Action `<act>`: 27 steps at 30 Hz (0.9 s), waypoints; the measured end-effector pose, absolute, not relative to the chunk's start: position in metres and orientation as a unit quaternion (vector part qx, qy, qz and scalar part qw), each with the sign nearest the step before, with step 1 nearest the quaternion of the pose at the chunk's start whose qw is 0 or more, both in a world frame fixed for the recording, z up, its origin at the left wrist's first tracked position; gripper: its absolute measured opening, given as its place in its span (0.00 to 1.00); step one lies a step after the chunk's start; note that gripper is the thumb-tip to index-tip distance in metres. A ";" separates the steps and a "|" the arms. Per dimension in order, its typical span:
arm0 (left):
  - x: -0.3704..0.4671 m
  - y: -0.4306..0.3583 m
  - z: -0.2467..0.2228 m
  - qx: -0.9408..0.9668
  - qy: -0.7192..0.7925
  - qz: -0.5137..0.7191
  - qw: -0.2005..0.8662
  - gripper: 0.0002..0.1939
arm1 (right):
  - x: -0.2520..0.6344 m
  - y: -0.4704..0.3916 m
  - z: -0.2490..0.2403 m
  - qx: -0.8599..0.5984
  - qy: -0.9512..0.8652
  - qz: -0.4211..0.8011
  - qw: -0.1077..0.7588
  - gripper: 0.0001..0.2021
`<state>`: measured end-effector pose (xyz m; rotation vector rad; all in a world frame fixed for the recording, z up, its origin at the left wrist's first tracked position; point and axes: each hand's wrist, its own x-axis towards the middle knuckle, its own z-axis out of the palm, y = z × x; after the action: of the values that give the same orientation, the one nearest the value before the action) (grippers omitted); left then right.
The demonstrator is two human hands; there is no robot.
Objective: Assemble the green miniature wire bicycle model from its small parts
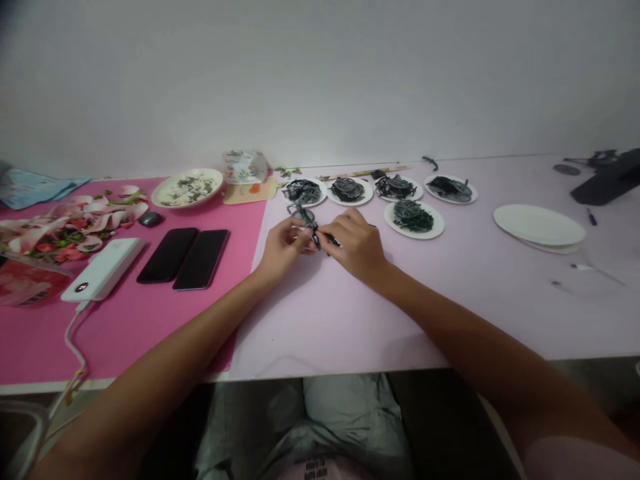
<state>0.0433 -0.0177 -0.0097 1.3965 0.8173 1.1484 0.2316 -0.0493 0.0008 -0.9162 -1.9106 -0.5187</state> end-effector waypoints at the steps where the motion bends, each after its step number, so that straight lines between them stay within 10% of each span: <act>1: 0.043 -0.017 -0.010 0.589 0.344 0.484 0.547 0.21 | 0.233 -0.049 0.002 -0.364 -0.786 -0.218 0.451 0.07; 27: 0.043 -0.013 -0.015 0.578 0.356 0.480 0.555 0.20 | 0.231 -0.048 -0.004 -0.383 -0.784 -0.242 0.423 0.05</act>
<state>0.0431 -0.0135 -0.0151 1.3665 0.8419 1.1344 0.2310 -0.0483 -0.0044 -0.9594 -1.9632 -0.6059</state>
